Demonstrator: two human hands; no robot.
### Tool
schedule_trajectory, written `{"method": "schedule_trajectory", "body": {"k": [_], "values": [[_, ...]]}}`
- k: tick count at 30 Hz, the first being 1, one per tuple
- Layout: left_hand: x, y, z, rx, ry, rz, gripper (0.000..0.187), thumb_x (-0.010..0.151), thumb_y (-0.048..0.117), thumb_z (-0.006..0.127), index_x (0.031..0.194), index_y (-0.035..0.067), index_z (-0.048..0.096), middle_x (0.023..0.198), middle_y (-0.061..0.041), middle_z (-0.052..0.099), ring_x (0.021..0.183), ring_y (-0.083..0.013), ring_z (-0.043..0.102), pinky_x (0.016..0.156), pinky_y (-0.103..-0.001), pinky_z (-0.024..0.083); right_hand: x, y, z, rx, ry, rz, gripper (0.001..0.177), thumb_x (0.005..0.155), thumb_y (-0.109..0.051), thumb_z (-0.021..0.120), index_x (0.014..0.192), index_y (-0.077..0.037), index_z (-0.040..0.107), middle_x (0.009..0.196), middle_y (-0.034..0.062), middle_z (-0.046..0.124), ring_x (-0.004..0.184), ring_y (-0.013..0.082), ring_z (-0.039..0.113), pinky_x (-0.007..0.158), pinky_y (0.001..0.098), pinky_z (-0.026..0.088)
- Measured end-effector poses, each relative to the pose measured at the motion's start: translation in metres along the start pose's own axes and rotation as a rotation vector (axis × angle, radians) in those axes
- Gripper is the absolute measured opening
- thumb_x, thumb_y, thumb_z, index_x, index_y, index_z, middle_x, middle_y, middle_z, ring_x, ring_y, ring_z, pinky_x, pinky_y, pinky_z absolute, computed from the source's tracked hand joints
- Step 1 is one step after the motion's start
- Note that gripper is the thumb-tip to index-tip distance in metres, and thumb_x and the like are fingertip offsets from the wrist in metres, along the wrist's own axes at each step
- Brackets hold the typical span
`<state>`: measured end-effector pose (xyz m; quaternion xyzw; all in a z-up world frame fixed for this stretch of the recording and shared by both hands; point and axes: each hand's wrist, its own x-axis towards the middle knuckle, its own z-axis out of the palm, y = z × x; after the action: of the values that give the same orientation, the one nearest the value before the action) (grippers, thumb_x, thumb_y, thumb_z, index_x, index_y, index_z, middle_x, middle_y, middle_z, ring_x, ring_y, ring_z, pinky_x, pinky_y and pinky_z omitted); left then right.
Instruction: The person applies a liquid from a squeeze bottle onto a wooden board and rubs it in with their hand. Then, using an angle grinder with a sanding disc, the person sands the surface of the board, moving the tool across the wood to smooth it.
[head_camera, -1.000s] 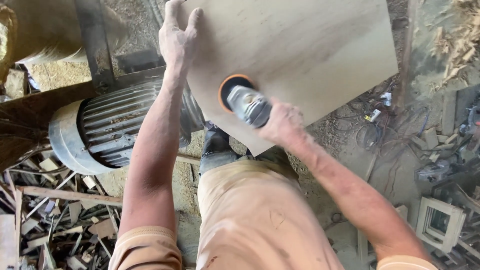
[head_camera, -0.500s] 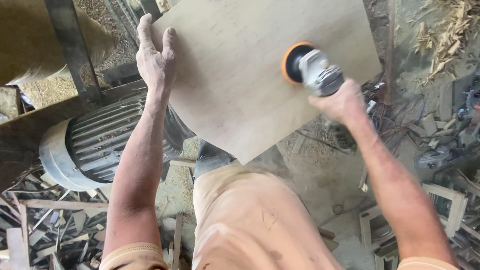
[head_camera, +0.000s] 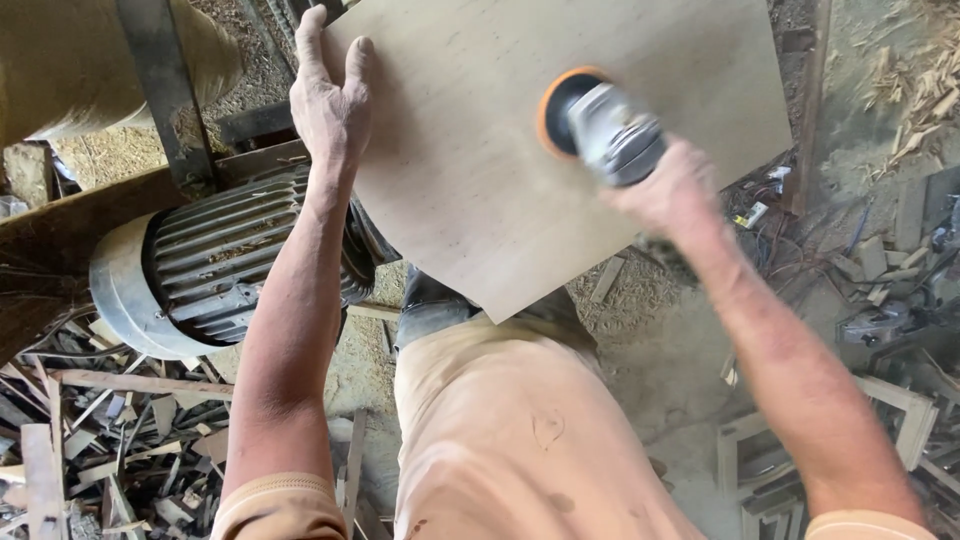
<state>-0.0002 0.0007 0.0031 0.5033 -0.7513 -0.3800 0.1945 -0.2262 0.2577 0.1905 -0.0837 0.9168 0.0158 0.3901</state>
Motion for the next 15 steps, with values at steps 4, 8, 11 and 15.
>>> {"method": "schedule_trajectory", "body": {"k": [4,8,11,15], "values": [[0.001,0.006,-0.004,-0.009,-0.019,-0.037,0.058,0.1,0.075,0.045,0.147,0.041,0.039,0.101,-0.004,0.08,0.077,-0.0196,0.062,0.069,-0.04,0.056,-0.039,0.001,0.056,-0.16,-0.042,-0.224,0.059,0.07,-0.029,0.087,0.12,-0.01,0.061,0.095,0.0111,0.073,0.072,0.0247,0.07,0.058,0.0365,0.057],[-0.001,0.018,-0.012,-0.012,-0.034,-0.016,0.054,0.099,0.074,0.044,0.142,0.042,0.04,0.099,-0.003,0.083,0.082,-0.0283,0.075,0.071,-0.044,0.054,-0.081,0.012,0.099,-0.075,-0.145,-0.421,0.04,0.076,-0.03,0.081,0.101,-0.001,0.07,0.072,0.0147,0.073,0.053,0.0269,0.069,0.046,0.0357,0.058],[0.0,0.012,-0.007,-0.034,-0.024,0.004,0.051,0.103,0.069,0.048,0.145,0.043,0.036,0.118,-0.002,0.084,0.095,-0.0283,0.078,0.076,-0.045,0.058,-0.081,0.036,0.112,-0.191,-0.204,-0.219,0.065,0.071,-0.035,0.09,0.121,-0.008,0.058,0.097,0.0099,0.075,0.074,0.022,0.073,0.061,0.0328,0.062],[-0.001,0.018,-0.01,-0.02,-0.03,0.009,0.054,0.104,0.07,0.049,0.147,0.042,0.034,0.141,0.011,0.071,0.109,-0.0287,0.078,0.083,-0.045,0.057,-0.048,0.07,0.061,-0.078,-0.143,-0.154,0.082,0.073,-0.038,0.091,0.135,0.0,0.054,0.103,0.0143,0.074,0.073,0.0222,0.074,0.061,0.0303,0.062]]}}
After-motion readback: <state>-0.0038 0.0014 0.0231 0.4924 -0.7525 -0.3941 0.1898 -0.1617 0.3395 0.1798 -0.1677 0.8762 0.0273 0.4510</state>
